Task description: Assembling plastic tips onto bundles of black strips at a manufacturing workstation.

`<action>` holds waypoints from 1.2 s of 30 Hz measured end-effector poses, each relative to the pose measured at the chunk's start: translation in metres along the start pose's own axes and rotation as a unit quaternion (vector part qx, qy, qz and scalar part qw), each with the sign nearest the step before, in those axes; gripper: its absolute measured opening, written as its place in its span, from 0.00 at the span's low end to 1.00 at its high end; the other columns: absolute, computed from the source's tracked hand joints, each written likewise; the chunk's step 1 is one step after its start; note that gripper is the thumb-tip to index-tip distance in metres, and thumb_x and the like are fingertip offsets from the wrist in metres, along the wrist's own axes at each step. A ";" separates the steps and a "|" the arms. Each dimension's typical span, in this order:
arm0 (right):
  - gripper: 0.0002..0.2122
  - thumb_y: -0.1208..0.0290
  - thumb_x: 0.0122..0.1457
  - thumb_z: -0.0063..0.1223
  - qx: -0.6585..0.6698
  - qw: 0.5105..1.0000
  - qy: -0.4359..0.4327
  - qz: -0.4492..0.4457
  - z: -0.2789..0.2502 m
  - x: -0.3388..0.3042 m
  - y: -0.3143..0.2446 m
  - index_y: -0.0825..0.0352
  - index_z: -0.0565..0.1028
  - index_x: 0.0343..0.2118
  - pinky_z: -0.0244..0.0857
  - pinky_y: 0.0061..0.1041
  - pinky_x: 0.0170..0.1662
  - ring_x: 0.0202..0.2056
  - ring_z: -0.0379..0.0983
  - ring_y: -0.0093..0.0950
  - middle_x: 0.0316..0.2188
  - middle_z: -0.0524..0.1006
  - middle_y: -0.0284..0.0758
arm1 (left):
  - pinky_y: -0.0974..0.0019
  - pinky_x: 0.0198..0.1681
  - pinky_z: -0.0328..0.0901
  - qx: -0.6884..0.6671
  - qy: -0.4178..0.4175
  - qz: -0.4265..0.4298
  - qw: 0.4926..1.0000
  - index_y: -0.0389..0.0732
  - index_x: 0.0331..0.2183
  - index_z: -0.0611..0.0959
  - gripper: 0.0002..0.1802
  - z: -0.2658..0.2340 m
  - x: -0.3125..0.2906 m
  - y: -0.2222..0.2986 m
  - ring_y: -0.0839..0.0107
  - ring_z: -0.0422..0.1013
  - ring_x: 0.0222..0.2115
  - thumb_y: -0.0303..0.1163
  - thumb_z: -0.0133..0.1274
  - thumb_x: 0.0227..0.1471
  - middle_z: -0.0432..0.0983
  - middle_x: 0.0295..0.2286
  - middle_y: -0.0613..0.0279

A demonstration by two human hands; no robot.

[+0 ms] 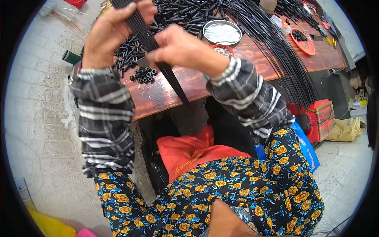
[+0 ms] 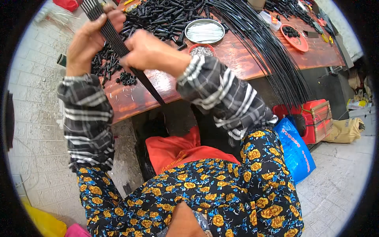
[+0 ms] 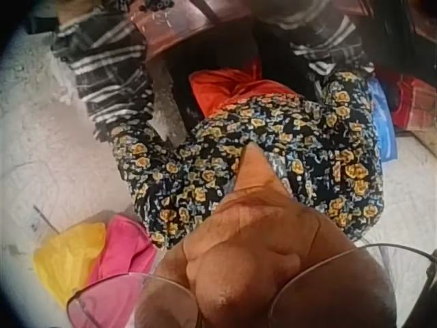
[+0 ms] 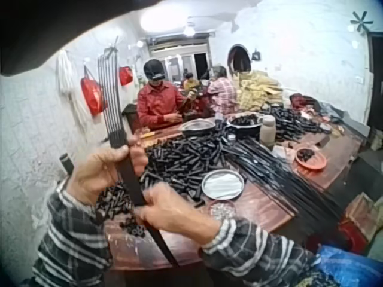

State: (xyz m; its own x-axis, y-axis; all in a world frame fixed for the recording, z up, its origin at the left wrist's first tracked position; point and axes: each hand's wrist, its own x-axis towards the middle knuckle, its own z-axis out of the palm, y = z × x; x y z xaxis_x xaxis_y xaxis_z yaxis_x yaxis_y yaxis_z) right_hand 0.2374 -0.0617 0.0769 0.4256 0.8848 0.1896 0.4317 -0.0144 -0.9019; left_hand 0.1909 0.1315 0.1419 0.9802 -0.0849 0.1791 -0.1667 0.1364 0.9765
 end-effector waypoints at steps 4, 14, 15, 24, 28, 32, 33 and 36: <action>0.06 0.74 0.49 0.53 -0.005 1.000 0.019 0.006 0.044 -0.053 0.036 0.71 0.76 0.23 0.62 0.23 0.26 0.21 0.67 0.17 0.16 0.73 0.30 | 0.53 0.51 0.66 -0.075 0.070 -0.054 0.993 0.30 0.49 0.69 0.20 0.042 -0.055 -0.051 0.55 0.72 0.43 0.27 0.49 0.55 0.74 0.42 0.48; 0.05 0.74 0.51 0.54 0.066 0.994 0.080 0.020 0.114 -0.129 0.115 0.72 0.75 0.26 0.61 0.26 0.25 0.18 0.65 0.23 0.15 0.71 0.38 | 0.64 0.43 0.70 -0.025 0.193 -0.150 0.969 0.30 0.45 0.76 0.17 0.092 -0.137 -0.132 0.66 0.74 0.39 0.28 0.53 0.53 0.77 0.38 0.51; 0.07 0.74 0.50 0.55 0.048 0.994 0.093 0.013 0.109 -0.130 0.120 0.73 0.73 0.24 0.61 0.31 0.25 0.21 0.67 0.37 0.17 0.70 0.45 | 0.67 0.41 0.70 0.006 0.210 -0.148 0.966 0.29 0.44 0.77 0.17 0.094 -0.138 -0.134 0.68 0.74 0.39 0.28 0.54 0.53 0.77 0.38 0.52; 0.11 0.69 0.50 0.57 0.013 0.998 0.067 -0.005 0.129 -0.140 0.199 0.74 0.72 0.22 0.61 0.39 0.25 0.26 0.67 0.52 0.19 0.69 0.52 | 0.62 0.53 0.63 0.055 0.235 0.022 0.970 0.30 0.54 0.66 0.28 0.091 -0.129 -0.090 0.63 0.70 0.47 0.27 0.52 0.54 0.73 0.45 0.47; 0.14 0.67 0.51 0.57 -0.017 0.999 0.036 0.027 0.129 -0.149 0.213 0.72 0.69 0.18 0.56 0.34 0.22 0.17 0.59 0.41 0.15 0.64 0.47 | 0.59 0.54 0.62 0.064 0.169 0.076 0.981 0.29 0.56 0.61 0.28 0.097 -0.100 -0.080 0.59 0.69 0.48 0.29 0.48 0.57 0.72 0.46 0.43; 0.15 0.66 0.51 0.58 -0.014 0.999 0.040 0.034 0.132 -0.146 0.215 0.72 0.69 0.17 0.56 0.33 0.21 0.15 0.59 0.37 0.13 0.65 0.45 | 0.57 0.50 0.66 -0.029 0.168 0.130 0.977 0.28 0.52 0.66 0.22 0.098 -0.093 -0.067 0.53 0.73 0.43 0.30 0.44 0.59 0.75 0.40 0.42; 0.15 0.66 0.51 0.58 0.015 0.998 0.034 0.052 0.130 -0.147 0.213 0.72 0.69 0.17 0.56 0.33 0.21 0.15 0.60 0.35 0.13 0.66 0.44 | 0.58 0.49 0.66 -0.039 0.140 0.133 0.980 0.28 0.50 0.68 0.20 0.096 -0.091 -0.070 0.54 0.74 0.41 0.30 0.44 0.60 0.76 0.37 0.44; 0.17 0.63 0.51 0.57 -0.014 0.988 -0.040 0.151 0.120 -0.146 0.206 0.73 0.77 0.36 0.68 0.35 0.36 0.33 0.74 0.47 0.28 0.76 0.51 | 0.60 0.45 0.68 -0.042 0.128 0.140 0.981 0.30 0.42 0.75 0.14 0.100 -0.086 -0.072 0.56 0.76 0.37 0.30 0.43 0.60 0.78 0.31 0.50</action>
State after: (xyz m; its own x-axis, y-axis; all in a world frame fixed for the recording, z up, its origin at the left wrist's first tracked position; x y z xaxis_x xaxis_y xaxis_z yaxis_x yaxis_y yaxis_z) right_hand 0.1682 -0.1379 -0.1832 0.4743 0.8724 -0.1181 0.3179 -0.2947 -0.9012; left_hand 0.1076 0.0302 0.0680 0.8936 0.2171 0.3928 -0.4347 0.2011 0.8778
